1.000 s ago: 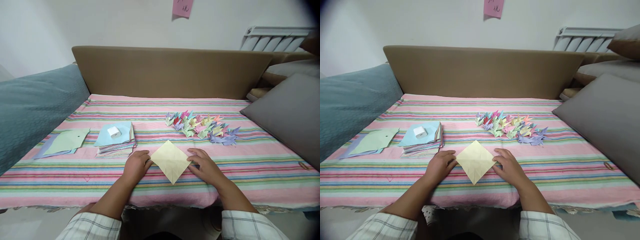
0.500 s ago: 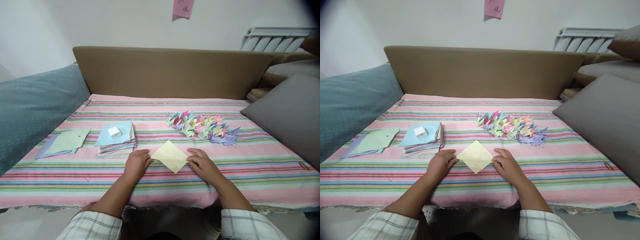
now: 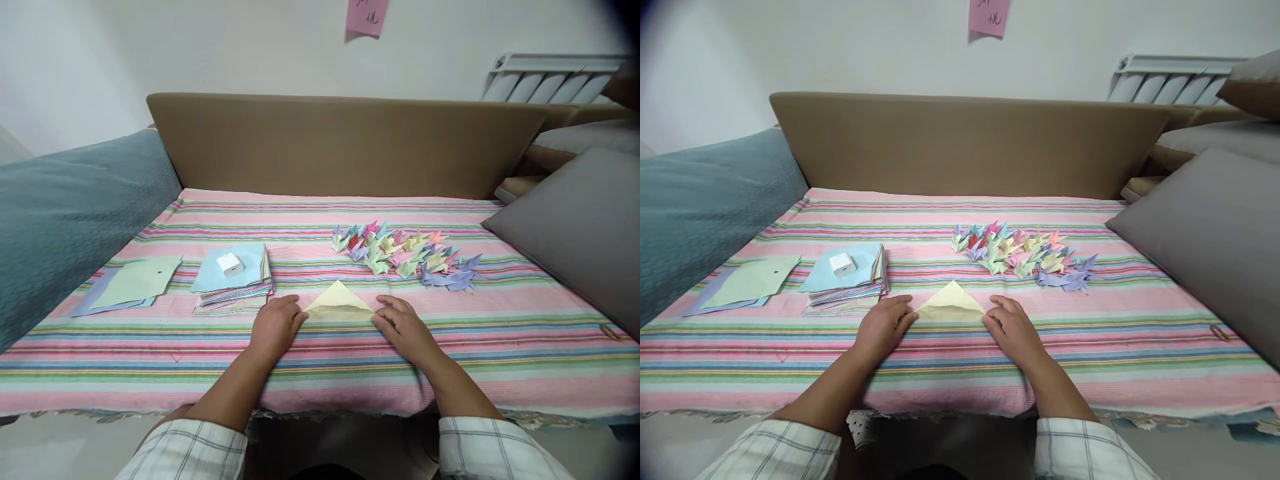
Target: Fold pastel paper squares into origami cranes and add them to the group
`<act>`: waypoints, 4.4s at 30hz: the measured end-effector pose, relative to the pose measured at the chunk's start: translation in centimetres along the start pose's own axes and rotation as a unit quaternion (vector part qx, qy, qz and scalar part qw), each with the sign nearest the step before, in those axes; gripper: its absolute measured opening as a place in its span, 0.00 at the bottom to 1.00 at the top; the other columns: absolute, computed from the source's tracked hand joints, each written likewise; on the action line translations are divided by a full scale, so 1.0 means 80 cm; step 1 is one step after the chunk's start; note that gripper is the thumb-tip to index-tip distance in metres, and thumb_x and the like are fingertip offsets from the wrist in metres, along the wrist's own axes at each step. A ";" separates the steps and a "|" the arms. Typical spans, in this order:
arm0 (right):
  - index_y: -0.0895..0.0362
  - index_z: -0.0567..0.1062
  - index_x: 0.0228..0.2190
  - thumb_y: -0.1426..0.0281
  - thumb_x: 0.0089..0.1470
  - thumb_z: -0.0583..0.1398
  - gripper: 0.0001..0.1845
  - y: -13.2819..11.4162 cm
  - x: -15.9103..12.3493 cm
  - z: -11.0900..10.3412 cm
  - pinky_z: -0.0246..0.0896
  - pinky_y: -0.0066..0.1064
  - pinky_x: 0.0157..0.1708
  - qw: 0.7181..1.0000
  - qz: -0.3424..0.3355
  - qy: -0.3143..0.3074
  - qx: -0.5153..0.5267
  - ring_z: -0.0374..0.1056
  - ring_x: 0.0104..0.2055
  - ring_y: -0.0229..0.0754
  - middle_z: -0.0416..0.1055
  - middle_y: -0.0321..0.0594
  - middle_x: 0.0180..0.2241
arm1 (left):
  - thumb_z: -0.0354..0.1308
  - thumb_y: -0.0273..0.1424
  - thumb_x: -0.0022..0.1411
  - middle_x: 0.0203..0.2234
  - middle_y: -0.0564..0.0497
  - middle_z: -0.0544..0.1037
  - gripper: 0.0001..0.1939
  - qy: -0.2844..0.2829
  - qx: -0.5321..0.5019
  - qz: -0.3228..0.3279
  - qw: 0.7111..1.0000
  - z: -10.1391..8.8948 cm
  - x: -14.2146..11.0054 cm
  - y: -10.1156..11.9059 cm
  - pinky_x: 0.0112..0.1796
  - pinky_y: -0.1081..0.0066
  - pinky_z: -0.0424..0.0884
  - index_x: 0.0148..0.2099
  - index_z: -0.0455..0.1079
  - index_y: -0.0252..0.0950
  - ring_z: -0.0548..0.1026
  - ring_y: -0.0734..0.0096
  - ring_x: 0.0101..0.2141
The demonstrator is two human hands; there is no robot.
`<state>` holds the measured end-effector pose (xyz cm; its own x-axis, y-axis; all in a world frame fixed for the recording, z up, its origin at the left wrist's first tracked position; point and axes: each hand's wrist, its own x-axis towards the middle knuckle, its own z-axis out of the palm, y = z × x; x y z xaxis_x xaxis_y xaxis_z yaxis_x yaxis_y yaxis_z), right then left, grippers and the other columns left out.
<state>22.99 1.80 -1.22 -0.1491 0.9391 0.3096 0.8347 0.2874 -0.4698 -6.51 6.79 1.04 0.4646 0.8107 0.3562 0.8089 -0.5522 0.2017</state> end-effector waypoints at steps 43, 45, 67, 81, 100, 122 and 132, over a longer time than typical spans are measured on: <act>0.52 0.75 0.41 0.67 0.57 0.54 0.13 -0.054 -0.005 0.030 0.53 0.45 0.52 0.988 -0.096 0.073 -0.097 0.57 0.55 0.49 0.63 0.45 0.53 | 0.47 0.52 0.60 0.59 0.44 0.62 0.30 -0.113 -0.024 0.221 0.968 0.020 -0.016 0.060 0.57 0.49 0.52 0.57 0.61 0.37 0.57 0.53 0.60; 0.50 0.74 0.44 0.66 0.57 0.54 0.14 -0.059 -0.006 0.030 0.50 0.46 0.54 0.987 -0.100 0.063 -0.112 0.55 0.57 0.51 0.60 0.45 0.56 | 0.48 0.52 0.59 0.59 0.44 0.62 0.32 -0.118 -0.024 0.222 0.968 0.018 -0.016 0.061 0.57 0.49 0.52 0.58 0.60 0.37 0.57 0.53 0.59; 0.48 0.78 0.36 0.64 0.55 0.56 0.11 -0.019 -0.022 0.005 0.52 0.51 0.52 0.987 -0.009 0.051 -0.152 0.55 0.58 0.54 0.60 0.43 0.57 | 0.50 0.50 0.59 0.58 0.44 0.63 0.28 -0.126 -0.036 0.214 0.968 0.016 -0.014 0.063 0.57 0.49 0.52 0.54 0.64 0.37 0.57 0.52 0.59; 0.54 0.74 0.35 0.67 0.55 0.54 0.10 -0.029 -0.021 -0.009 0.55 0.43 0.49 0.992 -0.031 0.089 -0.087 0.65 0.48 0.47 0.72 0.44 0.43 | 0.51 0.51 0.58 0.58 0.44 0.64 0.28 -0.112 -0.032 0.214 0.970 0.017 -0.014 0.063 0.57 0.50 0.54 0.54 0.65 0.38 0.59 0.53 0.58; 0.52 0.69 0.47 0.69 0.56 0.53 0.17 -0.053 -0.019 0.022 0.50 0.46 0.53 0.994 -0.103 -0.012 -0.026 0.64 0.51 0.45 0.72 0.41 0.47 | 0.52 0.50 0.57 0.57 0.44 0.65 0.30 -0.108 0.000 0.148 0.983 0.000 -0.031 0.048 0.54 0.56 0.59 0.58 0.62 0.40 0.62 0.55 0.56; 0.58 0.69 0.48 0.64 0.55 0.55 0.20 -0.032 -0.015 0.024 0.57 0.43 0.51 0.996 0.024 0.081 0.009 0.59 0.53 0.50 0.65 0.49 0.50 | 0.55 0.39 0.59 0.51 0.46 0.72 0.16 -0.034 -0.021 -0.047 0.998 0.004 0.001 0.013 0.48 0.54 0.65 0.47 0.72 0.39 0.70 0.55 0.48; 0.52 0.67 0.50 0.63 0.52 0.55 0.23 -0.030 -0.010 0.026 0.53 0.46 0.50 0.988 0.143 0.062 0.011 0.64 0.47 0.49 0.70 0.41 0.46 | 0.60 0.31 0.53 0.50 0.48 0.73 0.09 -0.020 -0.116 -0.070 0.991 0.008 0.002 0.007 0.49 0.55 0.65 0.39 0.72 0.40 0.71 0.57 0.48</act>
<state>20.04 0.72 -2.07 0.1577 0.9527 0.2597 0.8217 0.0193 -0.5696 -5.80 6.73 0.64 0.3705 0.8872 0.2750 0.7647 -0.4594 0.4519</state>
